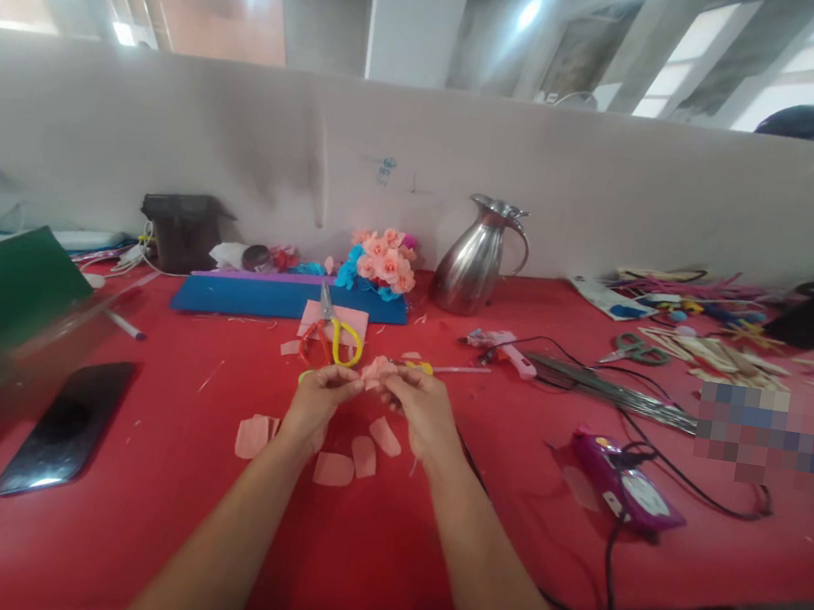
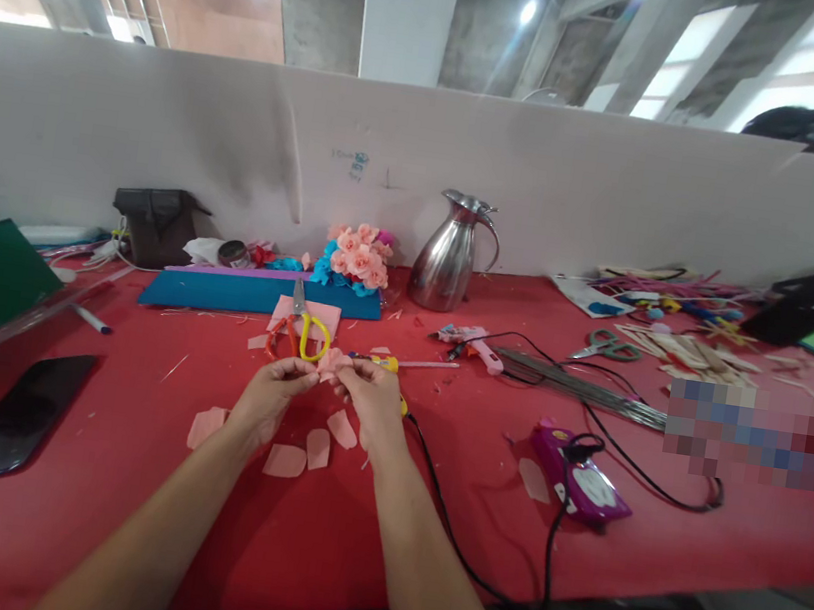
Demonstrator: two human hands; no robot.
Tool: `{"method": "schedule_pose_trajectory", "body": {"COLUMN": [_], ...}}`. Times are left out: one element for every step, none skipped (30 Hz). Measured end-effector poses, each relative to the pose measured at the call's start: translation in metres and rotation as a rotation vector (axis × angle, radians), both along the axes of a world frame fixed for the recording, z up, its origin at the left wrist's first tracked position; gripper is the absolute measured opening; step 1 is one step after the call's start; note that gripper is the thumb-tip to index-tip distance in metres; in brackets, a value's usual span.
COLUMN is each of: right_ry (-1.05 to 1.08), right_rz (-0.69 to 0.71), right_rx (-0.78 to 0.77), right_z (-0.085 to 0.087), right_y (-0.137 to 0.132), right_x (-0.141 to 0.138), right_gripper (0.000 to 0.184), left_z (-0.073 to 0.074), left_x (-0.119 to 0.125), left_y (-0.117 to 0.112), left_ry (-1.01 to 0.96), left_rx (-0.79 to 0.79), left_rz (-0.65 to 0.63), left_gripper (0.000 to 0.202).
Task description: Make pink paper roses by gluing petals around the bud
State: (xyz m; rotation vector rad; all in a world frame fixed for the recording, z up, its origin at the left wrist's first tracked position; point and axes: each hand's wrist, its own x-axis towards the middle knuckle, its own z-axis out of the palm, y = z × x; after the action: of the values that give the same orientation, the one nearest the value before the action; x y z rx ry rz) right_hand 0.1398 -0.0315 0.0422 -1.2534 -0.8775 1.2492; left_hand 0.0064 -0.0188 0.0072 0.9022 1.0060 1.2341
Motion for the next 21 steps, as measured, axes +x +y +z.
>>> {"method": "schedule_pose_trajectory", "body": {"right_ry": [0.004, 0.007, 0.009, 0.010, 0.010, 0.009, 0.007, 0.006, 0.004, 0.001, -0.002, -0.007, -0.014, -0.021, -0.027, -0.029, -0.029, -0.025, -0.021, -0.017, -0.013], "right_rz": [0.005, 0.009, 0.014, 0.019, 0.026, 0.033, 0.038, 0.043, 0.046, 0.048, 0.049, 0.049, 0.052, 0.056, 0.058, 0.061, 0.062, 0.062, 0.060, 0.058, 0.058], "right_rx": [0.000, 0.001, 0.000, -0.001, -0.003, -0.008, -0.013, -0.017, -0.020, -0.022, -0.023, -0.022, -0.020, -0.021, -0.022, -0.025, -0.027, -0.028, -0.026, -0.021, -0.015], "right_z": [-0.0006, -0.0011, -0.0015, -0.0016, -0.0015, -0.0010, -0.0002, 0.0007, 0.0019, 0.0030, 0.0040, 0.0048, 0.0054, 0.0056, 0.0057, 0.0055, 0.0052, 0.0049, 0.0045, 0.0042, 0.0039], "right_y": [0.0003, 0.0006, 0.0008, 0.0008, 0.0007, 0.0005, 0.0001, -0.0003, -0.0008, -0.0013, -0.0017, -0.0020, -0.0022, -0.0024, -0.0024, -0.0024, -0.0024, -0.0023, -0.0022, -0.0020, -0.0019], "right_x": [0.0002, 0.0004, 0.0006, 0.0007, 0.0008, 0.0008, 0.0009, 0.0009, 0.0010, 0.0011, 0.0012, 0.0014, 0.0016, 0.0019, 0.0021, 0.0023, 0.0024, 0.0025, 0.0026, 0.0026, 0.0026], "right_gripper": [0.010, 0.010, 0.011, 0.011, 0.011, 0.011, 0.011, 0.010, 0.010, 0.010, 0.009, 0.009, 0.009, 0.009, 0.009, 0.009, 0.009, 0.009, 0.009, 0.009, 0.009], "left_z": [0.0001, 0.0002, 0.0003, 0.0004, 0.0005, 0.0006, 0.0007, 0.0008, 0.0010, 0.0011, 0.0012, 0.0012, 0.0011, 0.0009, 0.0007, 0.0003, 0.0000, -0.0004, -0.0008, -0.0011, -0.0015], "left_x": [0.0000, -0.0001, -0.0002, -0.0003, -0.0004, -0.0006, -0.0007, -0.0008, -0.0010, -0.0011, -0.0013, -0.0014, -0.0016, -0.0017, -0.0017, -0.0018, -0.0018, -0.0017, -0.0016, -0.0015, -0.0014], "left_y": [0.0002, 0.0003, 0.0004, 0.0005, 0.0005, 0.0005, 0.0004, 0.0003, 0.0001, -0.0001, -0.0003, -0.0005, -0.0007, -0.0008, -0.0008, -0.0007, -0.0006, -0.0005, -0.0003, -0.0002, 0.0000], "left_ry": [0.000, -0.001, -0.001, 0.002, 0.005, 0.007, 0.008, 0.009, 0.009, 0.009, 0.011, 0.014, 0.014, 0.014, 0.014, 0.014, 0.015, 0.018, 0.022, 0.024, 0.025], "left_rx": [0.002, 0.005, 0.006, 0.006, 0.002, -0.004, -0.011, -0.017, -0.023, -0.027, -0.027, -0.020, -0.008, 0.005, 0.019, 0.030, 0.036, 0.037, 0.037, 0.039, 0.039], "left_rz": [-0.006, -0.014, -0.021, -0.025, -0.026, -0.024, -0.023, -0.022, -0.023, -0.026, -0.031, -0.038, -0.046, -0.051, -0.056, -0.059, -0.062, -0.063, -0.064, -0.065, -0.067], "left_gripper": [0.021, 0.021, 0.020, 0.020, 0.020, 0.020, 0.020, 0.021, 0.022, 0.024, 0.025, 0.025, 0.025, 0.024, 0.022, 0.021, 0.020, 0.019, 0.018, 0.018, 0.018]}}
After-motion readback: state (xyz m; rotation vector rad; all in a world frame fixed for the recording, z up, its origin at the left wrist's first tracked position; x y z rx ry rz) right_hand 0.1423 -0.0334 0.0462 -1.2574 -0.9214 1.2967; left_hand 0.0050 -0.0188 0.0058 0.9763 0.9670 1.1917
